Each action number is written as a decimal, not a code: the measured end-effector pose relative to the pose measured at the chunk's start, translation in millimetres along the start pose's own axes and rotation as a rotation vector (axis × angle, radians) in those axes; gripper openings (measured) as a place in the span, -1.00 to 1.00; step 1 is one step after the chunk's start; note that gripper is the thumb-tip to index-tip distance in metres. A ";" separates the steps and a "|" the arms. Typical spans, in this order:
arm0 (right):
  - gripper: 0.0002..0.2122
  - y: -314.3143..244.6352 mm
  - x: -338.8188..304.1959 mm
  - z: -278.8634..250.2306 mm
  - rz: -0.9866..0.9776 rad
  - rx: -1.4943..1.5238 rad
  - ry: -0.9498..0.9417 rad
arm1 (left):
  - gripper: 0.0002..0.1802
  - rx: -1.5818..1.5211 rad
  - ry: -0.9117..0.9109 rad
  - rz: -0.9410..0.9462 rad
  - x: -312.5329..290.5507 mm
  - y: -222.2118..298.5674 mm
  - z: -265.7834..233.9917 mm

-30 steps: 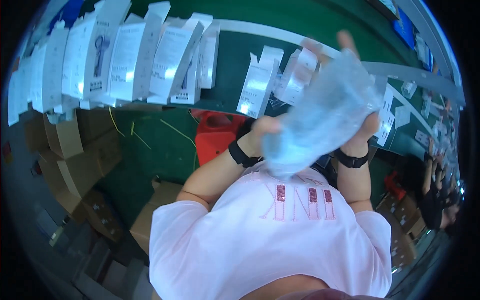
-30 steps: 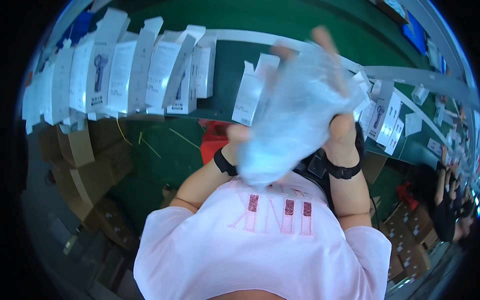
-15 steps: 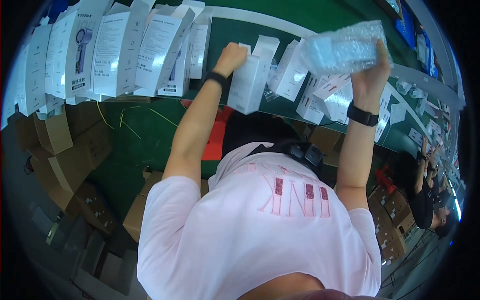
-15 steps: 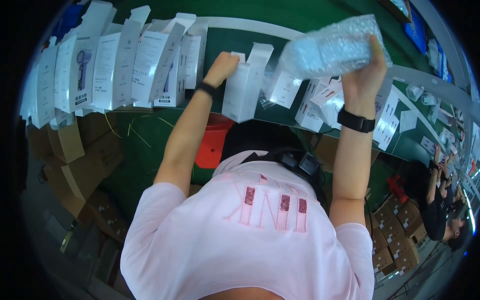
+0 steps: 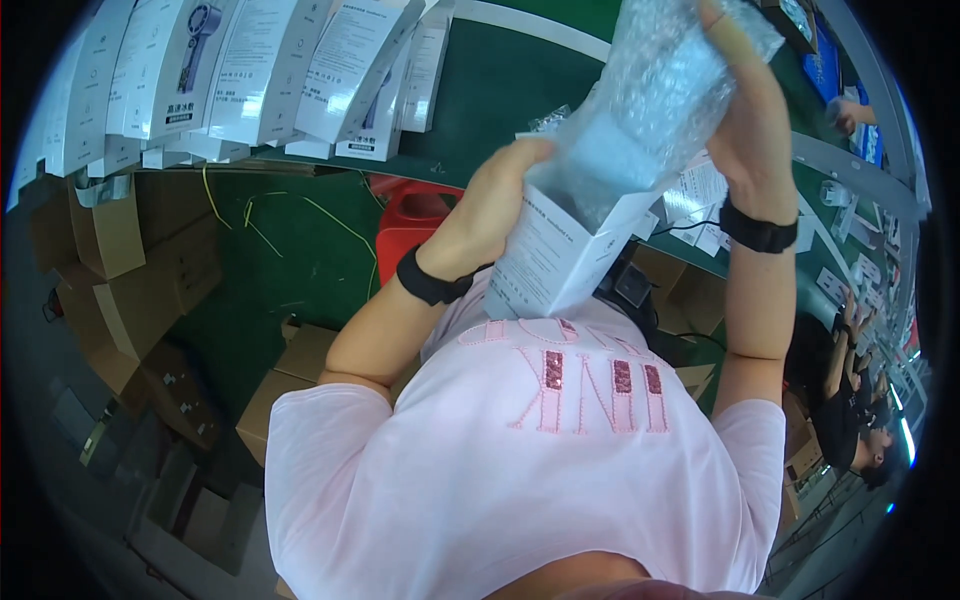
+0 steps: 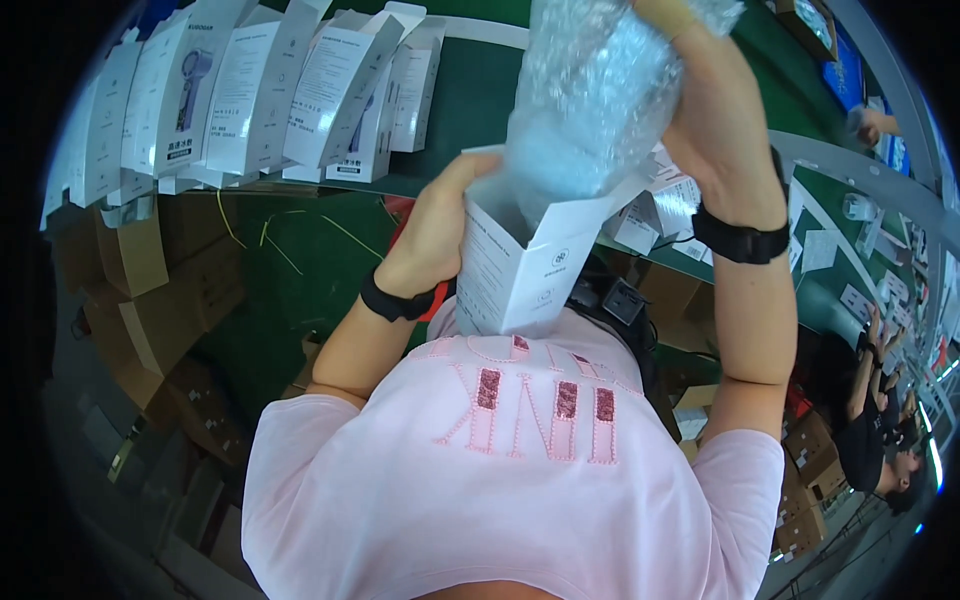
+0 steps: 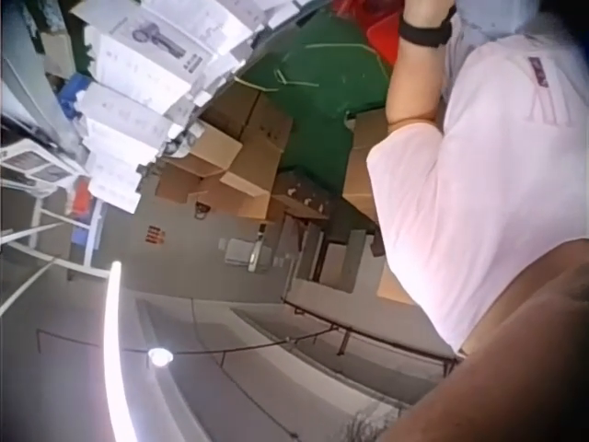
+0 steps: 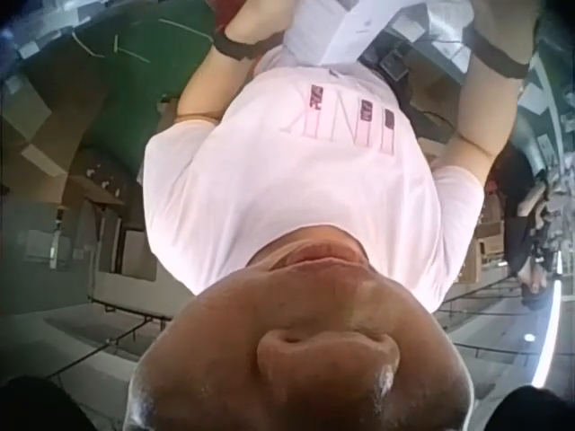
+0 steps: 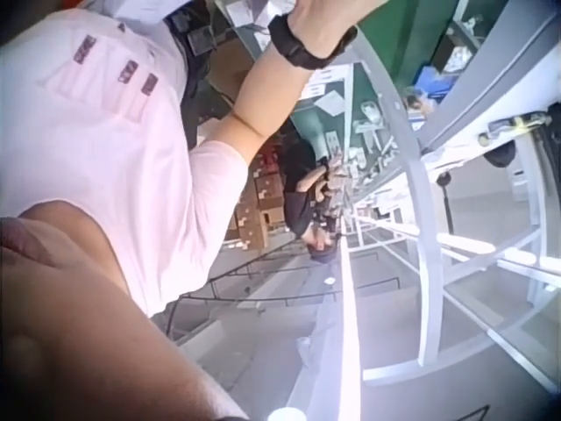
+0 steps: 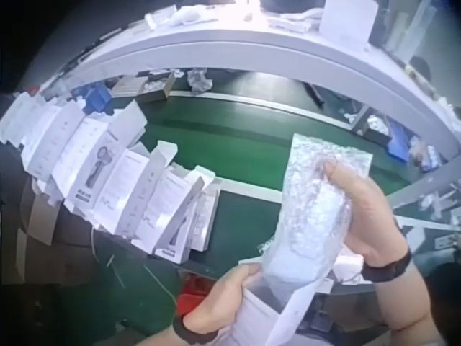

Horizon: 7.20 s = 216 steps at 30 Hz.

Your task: Packaging infrared thermometers into cardboard boxes with bubble wrap and instruction manuals.

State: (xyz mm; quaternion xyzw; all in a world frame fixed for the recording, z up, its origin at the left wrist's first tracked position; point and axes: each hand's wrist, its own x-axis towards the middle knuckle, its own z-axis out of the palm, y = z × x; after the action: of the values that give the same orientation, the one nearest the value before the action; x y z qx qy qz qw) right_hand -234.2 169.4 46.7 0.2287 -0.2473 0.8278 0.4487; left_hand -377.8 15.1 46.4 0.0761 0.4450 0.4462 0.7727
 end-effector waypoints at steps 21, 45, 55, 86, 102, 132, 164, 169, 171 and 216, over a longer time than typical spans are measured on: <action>-0.78 36.6 1.4 48.9 1.240 -1.053 -0.145 | -0.54 0.125 0.172 0.225 -46.6 -35.1 -72.9; -0.87 -16.0 39.4 85.3 0.599 -1.551 0.789 | -0.32 0.233 -0.104 0.224 -24.7 8.1 -49.4; -0.85 -4.2 15.1 126.1 1.582 -1.551 0.027 | -0.31 0.219 -0.275 0.187 7.5 -33.6 10.0; -0.62 -35.4 -163.5 219.9 0.180 -1.268 1.170 | 0.01 0.507 -0.774 0.406 -6.7 -56.1 60.0; -0.59 -122.9 -276.7 266.6 0.207 -1.445 1.210 | -0.08 0.777 -0.912 0.012 19.3 -158.9 178.2; -0.64 -300.5 -433.3 332.4 0.279 -1.813 0.952 | -0.23 0.804 -0.971 -0.075 43.2 -328.2 351.1; -0.58 -525.7 -352.7 -92.8 0.571 -3.184 0.266 | 0.44 0.865 -0.164 0.502 254.3 -268.5 440.4; -0.45 -493.1 -352.5 -145.5 0.932 -3.017 0.368 | 0.28 0.912 0.600 0.079 444.8 -241.6 448.9; -0.58 -474.4 -350.6 -131.5 1.043 -3.036 0.332 | 0.27 0.673 0.689 0.349 476.1 -213.9 415.4; -0.46 -206.8 -247.7 205.8 0.039 -2.105 0.781 | -0.30 0.357 -0.241 -0.308 97.1 33.3 -64.9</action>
State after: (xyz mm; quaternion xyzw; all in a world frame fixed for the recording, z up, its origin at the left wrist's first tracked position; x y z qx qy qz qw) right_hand 97.1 -14.8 99.3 -0.5432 -0.6695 0.2283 0.4523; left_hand -427.6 90.2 -35.0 0.1955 0.4277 0.2256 0.8532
